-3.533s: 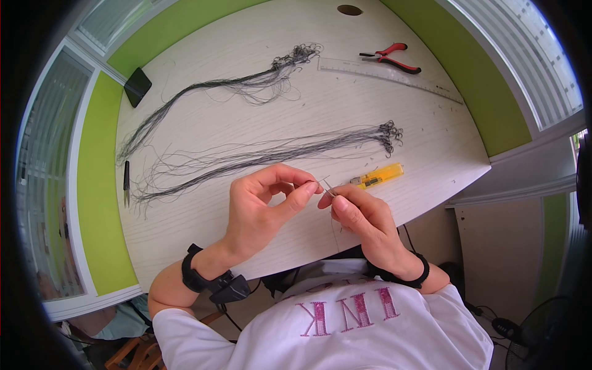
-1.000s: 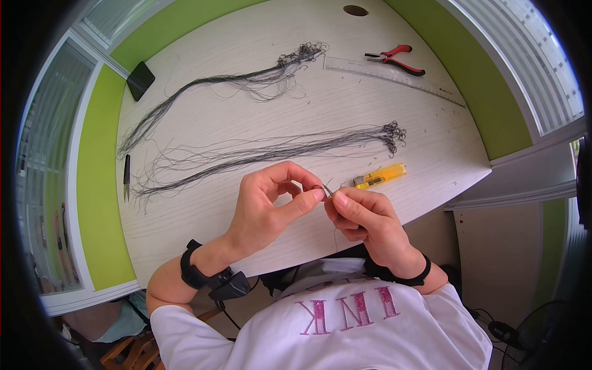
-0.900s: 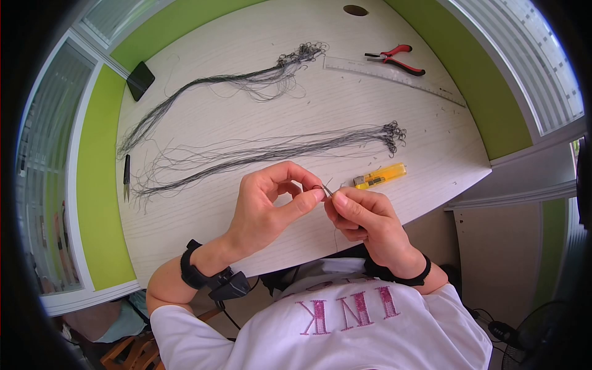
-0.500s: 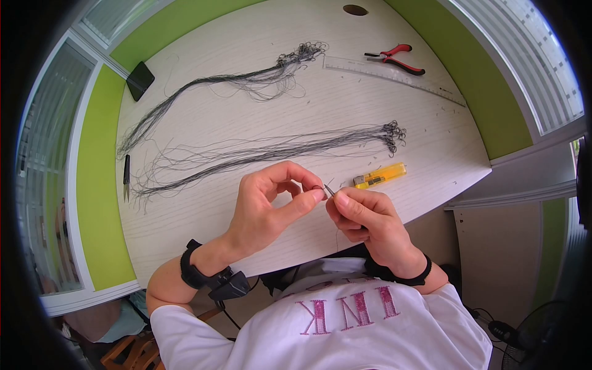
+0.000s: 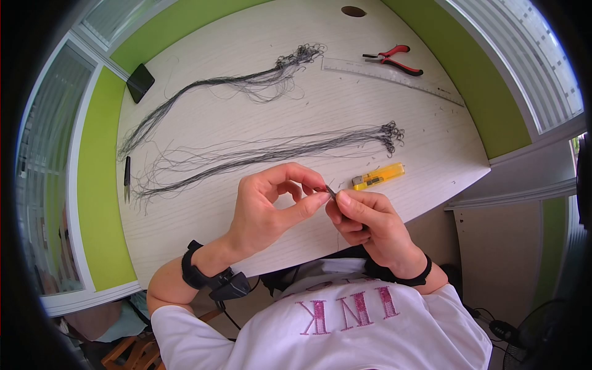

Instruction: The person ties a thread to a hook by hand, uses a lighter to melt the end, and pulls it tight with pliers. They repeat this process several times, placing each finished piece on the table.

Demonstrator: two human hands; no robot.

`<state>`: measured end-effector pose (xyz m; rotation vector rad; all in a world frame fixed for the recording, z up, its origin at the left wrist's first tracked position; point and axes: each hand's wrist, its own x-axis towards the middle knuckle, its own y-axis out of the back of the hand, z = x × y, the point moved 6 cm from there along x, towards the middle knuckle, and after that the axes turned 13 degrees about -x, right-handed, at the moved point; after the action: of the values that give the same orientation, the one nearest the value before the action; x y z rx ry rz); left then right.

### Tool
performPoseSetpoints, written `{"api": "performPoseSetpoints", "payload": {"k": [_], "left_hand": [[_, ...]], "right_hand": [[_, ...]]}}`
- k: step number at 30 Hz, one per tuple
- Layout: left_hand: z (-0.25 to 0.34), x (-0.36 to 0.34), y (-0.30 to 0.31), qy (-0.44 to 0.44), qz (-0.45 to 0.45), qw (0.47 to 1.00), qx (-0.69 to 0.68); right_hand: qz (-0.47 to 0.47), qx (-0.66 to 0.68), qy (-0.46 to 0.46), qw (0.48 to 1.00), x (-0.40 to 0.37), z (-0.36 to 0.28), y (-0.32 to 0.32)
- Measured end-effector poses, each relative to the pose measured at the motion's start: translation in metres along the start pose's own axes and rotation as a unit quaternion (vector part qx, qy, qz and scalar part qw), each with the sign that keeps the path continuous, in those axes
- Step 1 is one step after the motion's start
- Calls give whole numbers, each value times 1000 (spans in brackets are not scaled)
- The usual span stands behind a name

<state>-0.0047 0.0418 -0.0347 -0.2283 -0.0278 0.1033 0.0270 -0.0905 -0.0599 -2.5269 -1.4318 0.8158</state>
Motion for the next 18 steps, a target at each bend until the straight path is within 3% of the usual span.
{"api": "performPoseSetpoints", "payload": {"k": [11, 13, 18], "left_hand": [[0, 3, -2, -39, -25, 997, -68], [6, 3, -5, -99, -53, 992, -65], [5, 2, -3, -95, -60, 991, -77]], "right_hand": [[-38, 57, -9, 998, 1, 4, -2], [-54, 70, -21, 996, 2, 5, -3], [-71, 90, -35, 993, 3, 7, -4]]}}
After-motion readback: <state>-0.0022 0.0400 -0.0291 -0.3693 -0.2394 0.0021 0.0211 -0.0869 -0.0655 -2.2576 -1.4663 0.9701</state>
